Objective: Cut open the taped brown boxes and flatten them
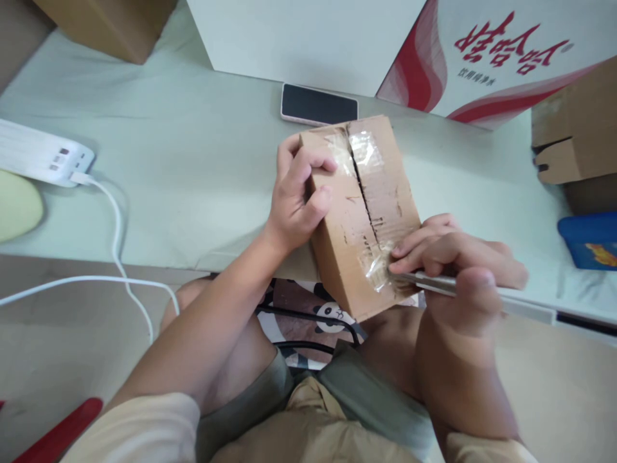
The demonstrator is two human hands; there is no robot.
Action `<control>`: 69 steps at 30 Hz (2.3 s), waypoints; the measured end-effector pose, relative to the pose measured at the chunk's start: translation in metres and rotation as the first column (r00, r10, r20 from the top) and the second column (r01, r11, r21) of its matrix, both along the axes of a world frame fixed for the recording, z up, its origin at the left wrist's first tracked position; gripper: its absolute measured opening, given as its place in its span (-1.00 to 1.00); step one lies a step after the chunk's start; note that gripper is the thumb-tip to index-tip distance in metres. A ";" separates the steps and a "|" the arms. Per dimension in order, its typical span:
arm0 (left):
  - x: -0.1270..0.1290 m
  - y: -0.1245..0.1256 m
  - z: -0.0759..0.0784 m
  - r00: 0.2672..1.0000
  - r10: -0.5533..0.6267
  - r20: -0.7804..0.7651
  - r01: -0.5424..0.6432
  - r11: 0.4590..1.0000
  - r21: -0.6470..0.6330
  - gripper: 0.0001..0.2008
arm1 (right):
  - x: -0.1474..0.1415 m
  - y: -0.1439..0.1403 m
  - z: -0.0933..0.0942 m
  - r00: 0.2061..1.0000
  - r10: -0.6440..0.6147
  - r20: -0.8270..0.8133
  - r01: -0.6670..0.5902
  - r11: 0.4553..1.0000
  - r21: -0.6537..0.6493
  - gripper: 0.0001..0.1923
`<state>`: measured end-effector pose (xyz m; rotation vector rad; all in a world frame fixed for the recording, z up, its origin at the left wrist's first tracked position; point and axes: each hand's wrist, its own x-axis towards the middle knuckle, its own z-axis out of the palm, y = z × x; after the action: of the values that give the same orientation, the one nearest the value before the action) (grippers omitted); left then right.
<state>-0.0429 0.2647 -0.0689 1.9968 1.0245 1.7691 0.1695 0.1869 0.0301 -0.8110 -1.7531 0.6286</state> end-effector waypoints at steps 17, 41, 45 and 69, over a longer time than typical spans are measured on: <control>0.000 0.001 -0.003 1.000 -0.020 0.011 0.020 0.999 0.025 -0.60 | 0.004 0.003 0.006 0.969 0.084 0.234 -0.094 0.995 0.031 -0.70; 0.003 -0.012 0.023 0.957 -0.073 0.281 0.145 0.959 -0.243 -0.55 | -0.006 -0.006 0.006 0.979 0.018 -0.205 -0.049 0.987 -0.150 -0.60; 0.003 -0.013 0.024 0.947 -0.062 0.316 0.158 0.944 -0.288 -0.62 | -0.007 -0.006 0.006 0.969 -0.008 -0.248 -0.038 0.983 -0.178 -0.58; -0.024 -0.006 0.023 0.853 0.083 0.515 0.146 0.910 -0.389 -0.61 | 0.051 0.046 -0.070 0.620 -0.458 0.637 0.583 0.812 0.016 -0.76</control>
<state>-0.0672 0.2582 -0.0461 1.1710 1.0523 1.7443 0.2201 0.2333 -0.0399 -1.7535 -1.8878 0.1143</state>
